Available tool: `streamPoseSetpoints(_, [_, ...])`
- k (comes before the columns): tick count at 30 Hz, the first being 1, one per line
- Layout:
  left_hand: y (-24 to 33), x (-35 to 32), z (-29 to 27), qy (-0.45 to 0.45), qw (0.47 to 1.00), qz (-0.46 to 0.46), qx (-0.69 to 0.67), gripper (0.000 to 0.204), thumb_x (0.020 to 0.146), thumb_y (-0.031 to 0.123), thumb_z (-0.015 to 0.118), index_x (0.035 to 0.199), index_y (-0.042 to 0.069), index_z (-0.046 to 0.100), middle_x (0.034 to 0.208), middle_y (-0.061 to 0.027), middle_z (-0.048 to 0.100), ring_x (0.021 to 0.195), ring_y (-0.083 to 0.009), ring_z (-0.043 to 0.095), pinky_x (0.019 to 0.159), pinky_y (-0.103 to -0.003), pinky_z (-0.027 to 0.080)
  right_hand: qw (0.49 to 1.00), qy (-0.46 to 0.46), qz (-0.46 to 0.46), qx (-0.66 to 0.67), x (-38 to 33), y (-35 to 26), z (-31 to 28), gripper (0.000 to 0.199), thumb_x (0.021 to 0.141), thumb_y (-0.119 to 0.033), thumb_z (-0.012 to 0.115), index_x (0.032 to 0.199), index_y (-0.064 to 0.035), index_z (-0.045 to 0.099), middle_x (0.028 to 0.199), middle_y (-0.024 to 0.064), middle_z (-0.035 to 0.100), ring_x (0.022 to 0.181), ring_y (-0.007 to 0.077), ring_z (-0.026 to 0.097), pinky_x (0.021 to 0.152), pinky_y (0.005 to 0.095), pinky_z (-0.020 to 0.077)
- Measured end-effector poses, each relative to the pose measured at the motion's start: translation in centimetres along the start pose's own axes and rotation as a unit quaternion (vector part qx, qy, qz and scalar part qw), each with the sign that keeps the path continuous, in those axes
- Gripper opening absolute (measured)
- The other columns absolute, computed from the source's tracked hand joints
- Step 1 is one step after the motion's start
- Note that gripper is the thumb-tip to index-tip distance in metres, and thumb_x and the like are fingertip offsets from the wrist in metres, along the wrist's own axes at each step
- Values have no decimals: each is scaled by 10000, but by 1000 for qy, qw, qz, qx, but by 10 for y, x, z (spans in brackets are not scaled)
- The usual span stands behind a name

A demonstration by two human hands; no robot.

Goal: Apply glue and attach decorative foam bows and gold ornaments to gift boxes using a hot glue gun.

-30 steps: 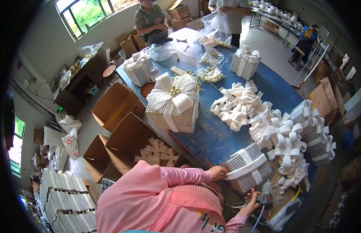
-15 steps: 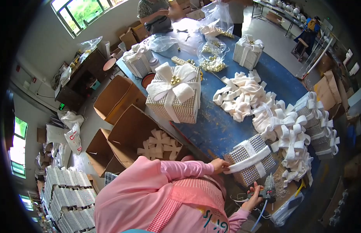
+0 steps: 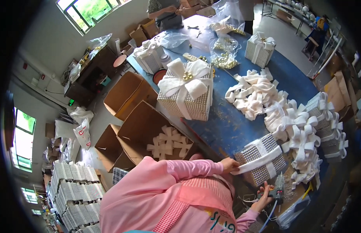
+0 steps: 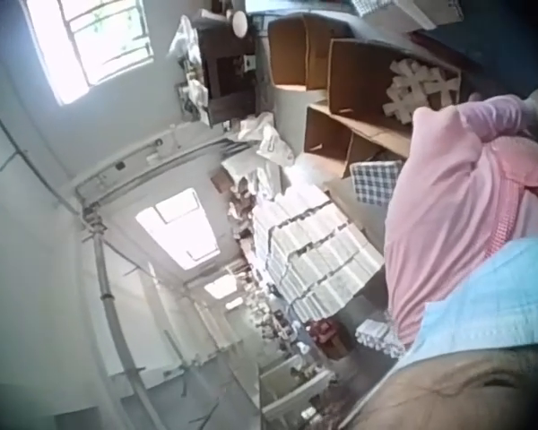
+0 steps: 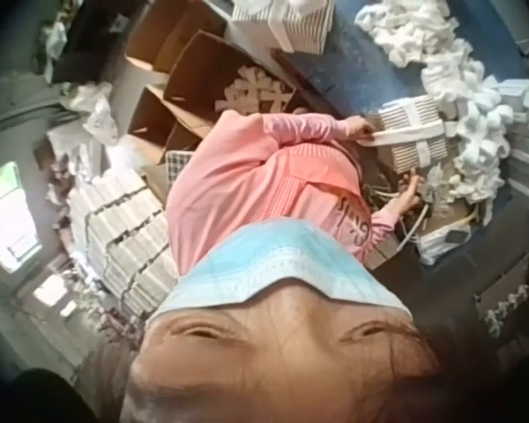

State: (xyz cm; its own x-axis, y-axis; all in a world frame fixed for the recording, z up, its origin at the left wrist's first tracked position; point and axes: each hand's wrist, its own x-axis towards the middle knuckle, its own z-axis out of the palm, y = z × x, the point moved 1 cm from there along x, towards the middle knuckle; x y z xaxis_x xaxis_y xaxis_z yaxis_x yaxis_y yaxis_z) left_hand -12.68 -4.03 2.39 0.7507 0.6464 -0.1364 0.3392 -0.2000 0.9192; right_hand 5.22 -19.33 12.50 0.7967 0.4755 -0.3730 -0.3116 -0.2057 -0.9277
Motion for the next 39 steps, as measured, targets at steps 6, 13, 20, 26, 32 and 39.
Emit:
streamPoseSetpoints(6, [15, -9, 0, -38, 999, -10, 3, 212, 786, 251, 589, 903, 81, 635, 766, -148, 621, 724, -313, 602, 667, -371, 462, 1000, 8, -3, 6, -9, 0, -15, 194, 860, -225, 573, 1018, -153, 489, 1031, 34, 617, 695, 69, 508, 561, 211, 375])
streamPoseSetpoints(13, [60, -18, -39, -89, 985, -57, -133, 260, 838, 270, 584, 862, 14, 630, 732, -61, 630, 687, -95, 568, 636, -281, 469, 991, -53, -68, -101, -13, -5, -25, 320, 848, -304, 567, 1006, -25, 583, 892, 83, 652, 628, 86, 571, 474, 211, 426])
streamPoseSetpoints(20, [84, -11, -67, -161, 975, -36, -149, 249, 879, 202, 536, 942, -35, 581, 747, -45, 588, 656, -104, 528, 592, -248, 439, 992, -40, -52, -104, -38, -27, -29, 387, 886, -407, 495, 922, -25, 541, 803, 77, 608, 638, 115, 579, 490, 225, 457])
streamPoseSetpoints(26, [129, -6, -75, -182, 948, -55, -254, 241, 873, 232, 570, 933, 0, 593, 771, 22, 579, 683, -47, 518, 604, -200, 425, 987, -40, -74, -135, -46, -18, -30, 316, 867, -317, 563, 1019, -42, 530, 813, 37, 601, 648, 96, 583, 493, 212, 448])
streamPoseSetpoints(32, [176, 50, -104, -163, 956, 62, -236, 281, 867, 274, 566, 959, 13, 613, 773, 2, 595, 670, -76, 528, 611, -216, 427, 975, -58, -133, -168, -41, -39, -16, 306, 822, -293, 633, 979, -35, 579, 765, 7, 600, 601, 70, 569, 463, 190, 414])
streamPoseSetpoints(39, [246, 116, -109, -138, 978, 136, -71, 332, 849, 276, 573, 1050, 13, 594, 802, -54, 630, 621, -104, 586, 524, -213, 479, 895, 8, -286, -341, -13, -75, -9, 320, 803, -357, 635, 876, -48, 592, 651, 68, 596, 534, 191, 563, 476, 306, 422])
